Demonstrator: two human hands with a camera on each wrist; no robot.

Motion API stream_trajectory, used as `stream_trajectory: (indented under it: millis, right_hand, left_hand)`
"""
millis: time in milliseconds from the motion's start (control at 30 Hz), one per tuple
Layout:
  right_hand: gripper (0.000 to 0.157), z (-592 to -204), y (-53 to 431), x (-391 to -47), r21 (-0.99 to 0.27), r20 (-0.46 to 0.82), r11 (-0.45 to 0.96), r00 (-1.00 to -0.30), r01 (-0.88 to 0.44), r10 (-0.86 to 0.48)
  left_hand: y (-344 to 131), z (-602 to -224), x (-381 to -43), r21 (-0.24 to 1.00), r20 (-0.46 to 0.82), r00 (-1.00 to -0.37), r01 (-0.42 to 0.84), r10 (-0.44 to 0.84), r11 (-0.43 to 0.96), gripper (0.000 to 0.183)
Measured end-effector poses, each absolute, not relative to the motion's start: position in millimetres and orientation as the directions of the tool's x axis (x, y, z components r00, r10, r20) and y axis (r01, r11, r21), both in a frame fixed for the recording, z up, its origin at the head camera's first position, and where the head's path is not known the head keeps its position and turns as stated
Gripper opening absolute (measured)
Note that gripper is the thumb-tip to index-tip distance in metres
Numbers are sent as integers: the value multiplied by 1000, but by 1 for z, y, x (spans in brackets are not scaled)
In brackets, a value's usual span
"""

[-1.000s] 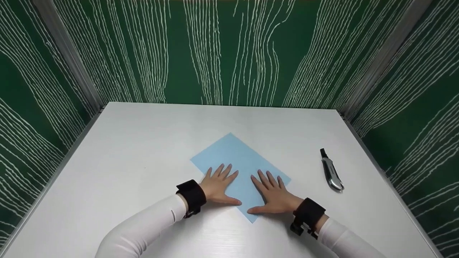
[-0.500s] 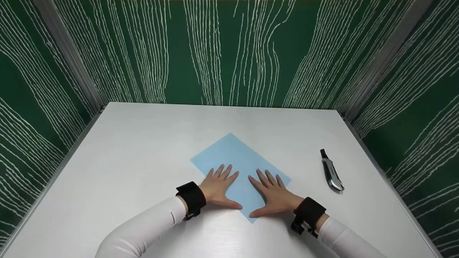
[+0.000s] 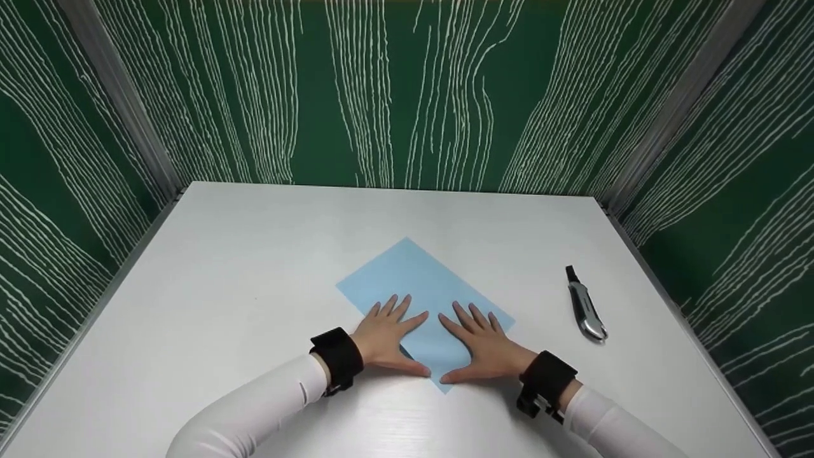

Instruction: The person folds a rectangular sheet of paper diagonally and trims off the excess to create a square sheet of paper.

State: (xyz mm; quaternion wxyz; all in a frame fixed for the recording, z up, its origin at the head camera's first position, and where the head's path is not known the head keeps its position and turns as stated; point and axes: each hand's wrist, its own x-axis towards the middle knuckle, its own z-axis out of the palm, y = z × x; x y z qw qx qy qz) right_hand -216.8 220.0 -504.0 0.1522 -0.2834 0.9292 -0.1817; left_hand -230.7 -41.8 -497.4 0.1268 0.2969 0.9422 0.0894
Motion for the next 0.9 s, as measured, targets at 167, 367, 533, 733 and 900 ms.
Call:
stream_trajectory:
  millis: [167,367,533,733,900]
  right_hand:
    - [106,-505,221,-216,-422,-164,775,-801,-471,-576]
    - [98,-505,223,-215,-403,-134,777,-808,-484,-573]
    - [92,-500,225,-215,-402,-112,758,-794,-514,-598]
    - [85,-493,238,-218,-408,-78,714,-758,-569,-648]
    - [68,-491,248,-217,-409,-47,699,-752,-586,-658]
  left_hand:
    - [-41,-498,-229,250,-157,-797,539,583,804,100]
    - [-40,-495,-228,257,-108,-802,548,587,796,92]
    - [-38,-492,-229,239,-85,-800,563,594,791,85]
    - [-36,-491,-232,171,-50,-795,590,605,789,81]
    - [-38,-490,-234,194,-29,-798,587,603,786,79]
